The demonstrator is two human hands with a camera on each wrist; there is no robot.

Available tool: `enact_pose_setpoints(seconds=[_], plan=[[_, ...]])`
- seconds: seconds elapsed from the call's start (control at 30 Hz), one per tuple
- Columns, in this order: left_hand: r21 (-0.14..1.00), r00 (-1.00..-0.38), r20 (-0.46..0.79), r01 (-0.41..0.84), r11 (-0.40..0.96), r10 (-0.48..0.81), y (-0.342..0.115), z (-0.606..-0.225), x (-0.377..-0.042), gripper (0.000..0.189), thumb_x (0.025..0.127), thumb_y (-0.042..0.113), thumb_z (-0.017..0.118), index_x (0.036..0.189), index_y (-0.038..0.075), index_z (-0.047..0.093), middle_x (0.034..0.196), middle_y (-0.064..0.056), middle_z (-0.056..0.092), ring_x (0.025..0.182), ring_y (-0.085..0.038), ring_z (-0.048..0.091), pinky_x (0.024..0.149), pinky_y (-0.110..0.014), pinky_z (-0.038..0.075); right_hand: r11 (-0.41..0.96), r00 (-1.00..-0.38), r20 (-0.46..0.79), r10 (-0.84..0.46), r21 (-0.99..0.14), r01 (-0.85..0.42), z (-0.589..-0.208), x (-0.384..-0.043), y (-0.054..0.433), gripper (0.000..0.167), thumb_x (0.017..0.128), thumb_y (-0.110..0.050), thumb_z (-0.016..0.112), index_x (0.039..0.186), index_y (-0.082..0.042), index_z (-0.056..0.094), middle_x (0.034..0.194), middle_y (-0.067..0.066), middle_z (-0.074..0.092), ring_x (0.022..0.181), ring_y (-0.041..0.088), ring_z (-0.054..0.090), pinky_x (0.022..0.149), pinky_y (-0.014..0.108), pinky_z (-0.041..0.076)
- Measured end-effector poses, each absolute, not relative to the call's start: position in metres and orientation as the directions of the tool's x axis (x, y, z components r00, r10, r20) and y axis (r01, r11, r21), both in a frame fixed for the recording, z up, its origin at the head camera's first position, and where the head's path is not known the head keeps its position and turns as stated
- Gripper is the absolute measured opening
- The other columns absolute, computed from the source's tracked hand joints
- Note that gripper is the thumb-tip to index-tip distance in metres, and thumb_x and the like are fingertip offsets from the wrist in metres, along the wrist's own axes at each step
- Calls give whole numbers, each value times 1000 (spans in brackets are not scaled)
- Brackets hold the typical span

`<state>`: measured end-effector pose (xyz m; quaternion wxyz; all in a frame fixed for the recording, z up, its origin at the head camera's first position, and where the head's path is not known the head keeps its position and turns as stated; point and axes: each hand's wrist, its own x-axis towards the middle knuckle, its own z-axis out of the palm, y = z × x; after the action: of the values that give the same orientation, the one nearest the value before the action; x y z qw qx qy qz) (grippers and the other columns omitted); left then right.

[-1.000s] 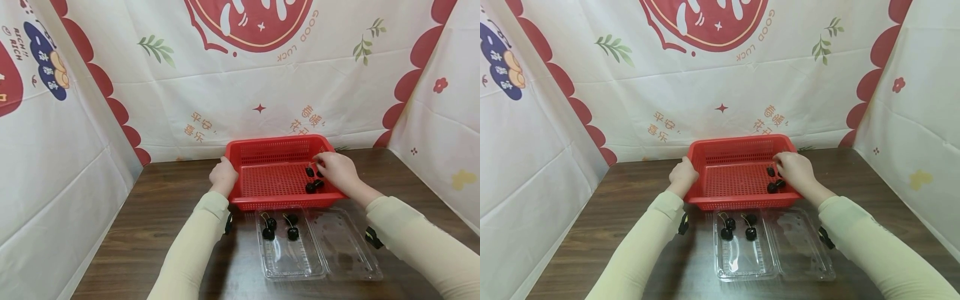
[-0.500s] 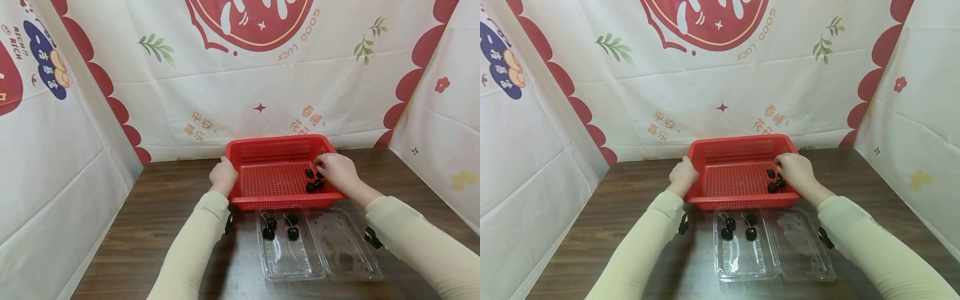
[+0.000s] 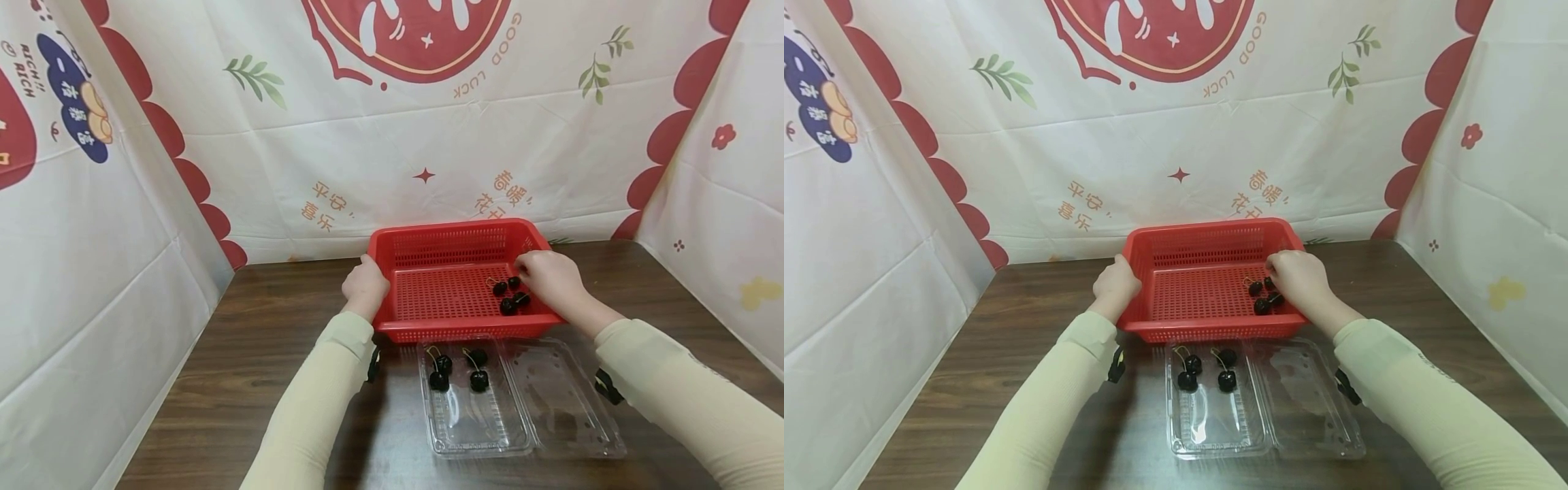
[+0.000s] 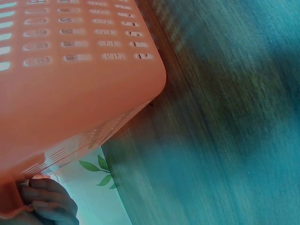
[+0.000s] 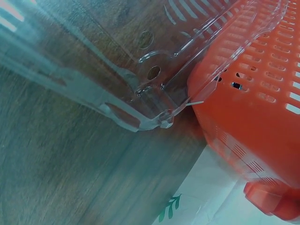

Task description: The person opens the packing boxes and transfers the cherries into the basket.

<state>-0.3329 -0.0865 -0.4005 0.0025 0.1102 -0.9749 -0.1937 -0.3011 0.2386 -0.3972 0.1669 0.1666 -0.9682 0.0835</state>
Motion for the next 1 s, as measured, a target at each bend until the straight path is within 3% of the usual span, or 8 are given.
enact_pose_setpoints(seconds=[0.23, 0.47, 0.7, 0.83, 1.0], plan=[[386, -975, -37, -214, 897, -217, -87, -400, -334, 58, 89, 23, 64, 139, 4, 40, 102, -15, 65, 87, -27, 63, 72, -45, 53, 931, -893, 341, -294, -110, -348, -396, -301, 238, 8, 83, -4, 67, 78, -9, 64, 71, 4, 59, 62, 22, 49, 57, 43, 44], [389, -975, -44, -219, 895, -220, -86, -400, -332, 57, 90, 22, 64, 138, 4, 40, 101, -15, 65, 86, -27, 64, 72, -45, 53, 935, -905, 321, -280, -122, -333, -396, -302, 237, 3, 84, -8, 66, 81, -8, 67, 72, 4, 61, 63, 22, 51, 60, 44, 46], [385, -974, -44, -223, 896, -224, -86, -400, -332, 58, 90, 22, 64, 139, 4, 39, 101, -14, 64, 87, -26, 63, 73, -44, 53, 935, -889, 371, -267, -123, -332, -393, -301, 237, 9, 86, -12, 65, 88, -5, 71, 77, 8, 66, 64, 23, 56, 60, 47, 49], [386, -973, -50, -227, 894, -225, -86, -399, -332, 58, 90, 22, 63, 140, 5, 38, 101, -14, 64, 86, -26, 63, 73, -44, 53, 936, -865, 420, -275, -90, -342, -391, -299, 238, 9, 86, -14, 66, 87, -6, 70, 74, 7, 66, 63, 25, 57, 59, 47, 48], [383, -972, -57, -232, 894, -228, -85, -398, -332, 59, 91, 23, 63, 142, 5, 38, 104, -15, 65, 88, -26, 63, 72, -45, 53, 917, -773, 532, -345, 16, -399, -385, -294, 233, 7, 84, -14, 69, 80, -8, 70, 69, 5, 64, 63, 27, 58, 57, 44, 47]])
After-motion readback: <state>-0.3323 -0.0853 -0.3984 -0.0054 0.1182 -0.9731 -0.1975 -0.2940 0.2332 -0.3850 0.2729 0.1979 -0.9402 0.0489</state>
